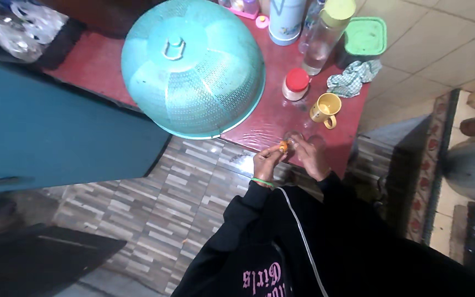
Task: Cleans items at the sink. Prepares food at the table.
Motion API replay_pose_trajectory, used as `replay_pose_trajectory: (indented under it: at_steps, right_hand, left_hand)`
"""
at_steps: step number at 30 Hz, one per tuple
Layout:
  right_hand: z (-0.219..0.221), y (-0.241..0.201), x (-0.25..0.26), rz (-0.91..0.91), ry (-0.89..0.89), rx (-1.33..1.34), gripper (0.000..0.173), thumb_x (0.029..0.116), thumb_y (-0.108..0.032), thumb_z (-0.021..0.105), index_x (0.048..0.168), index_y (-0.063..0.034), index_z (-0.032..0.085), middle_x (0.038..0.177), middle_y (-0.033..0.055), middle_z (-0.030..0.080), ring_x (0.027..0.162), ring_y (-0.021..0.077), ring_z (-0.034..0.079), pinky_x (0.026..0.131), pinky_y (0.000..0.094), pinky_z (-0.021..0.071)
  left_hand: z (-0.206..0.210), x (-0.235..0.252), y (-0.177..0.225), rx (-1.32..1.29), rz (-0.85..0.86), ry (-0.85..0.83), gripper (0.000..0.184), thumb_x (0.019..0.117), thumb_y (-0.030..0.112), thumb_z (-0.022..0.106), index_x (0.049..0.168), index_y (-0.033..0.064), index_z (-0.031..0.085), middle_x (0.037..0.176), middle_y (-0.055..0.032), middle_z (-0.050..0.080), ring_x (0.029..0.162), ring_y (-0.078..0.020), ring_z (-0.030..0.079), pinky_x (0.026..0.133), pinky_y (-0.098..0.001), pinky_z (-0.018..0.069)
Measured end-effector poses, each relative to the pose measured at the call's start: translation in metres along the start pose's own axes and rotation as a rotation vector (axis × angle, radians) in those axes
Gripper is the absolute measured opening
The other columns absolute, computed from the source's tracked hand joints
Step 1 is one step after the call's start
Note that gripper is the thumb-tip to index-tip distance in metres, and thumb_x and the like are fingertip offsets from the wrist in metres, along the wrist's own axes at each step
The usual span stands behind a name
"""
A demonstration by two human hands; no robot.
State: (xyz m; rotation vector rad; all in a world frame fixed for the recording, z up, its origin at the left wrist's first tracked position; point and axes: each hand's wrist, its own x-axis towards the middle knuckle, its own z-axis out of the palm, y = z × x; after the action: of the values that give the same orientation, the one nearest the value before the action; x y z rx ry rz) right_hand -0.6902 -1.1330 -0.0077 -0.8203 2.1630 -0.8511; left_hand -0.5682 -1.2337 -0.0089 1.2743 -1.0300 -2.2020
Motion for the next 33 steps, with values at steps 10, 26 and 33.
replay_pose_trajectory:
  at_steps: [10, 26, 33]
  right_hand:
    - [-0.004, -0.023, -0.031, -0.085, -0.044, -0.226, 0.045, 0.11, -0.029, 0.044, 0.153, -0.019, 0.051, 0.102, 0.0204, 0.075, 0.093, 0.0409, 0.071, 0.085, 0.0616, 0.0536]
    - [-0.004, -0.027, -0.025, 0.017, -0.07, -0.18, 0.046, 0.1109, -0.032, 0.042, 0.155, -0.0229, 0.048, 0.101, 0.0219, 0.074, 0.095, 0.0423, 0.07, 0.087, 0.0625, 0.0514]
    - [0.003, -0.025, -0.02, 0.032, -0.018, -0.129, 0.044, 0.1107, -0.03, 0.042, 0.153, -0.0201, 0.051, 0.099, 0.0216, 0.073, 0.092, 0.0416, 0.07, 0.085, 0.063, 0.0517]
  left_hand:
    - [0.008, 0.004, 0.002, 0.051, 0.066, 0.083, 0.011, 0.0919, -0.007, 0.065, 0.102, -0.0054, 0.069, 0.082, -0.0082, 0.072, 0.072, -0.014, 0.069, 0.074, -0.0309, 0.0603]
    - [0.012, 0.003, -0.001, -0.04, 0.043, 0.072, 0.011, 0.0921, -0.01, 0.061, 0.101, -0.005, 0.066, 0.082, -0.0077, 0.071, 0.074, -0.0144, 0.07, 0.077, -0.0323, 0.0605]
    - [0.013, 0.002, -0.005, 0.021, 0.056, 0.054, 0.012, 0.091, -0.008, 0.064, 0.102, -0.0047, 0.068, 0.082, -0.0072, 0.071, 0.074, -0.0137, 0.068, 0.076, -0.0319, 0.059]
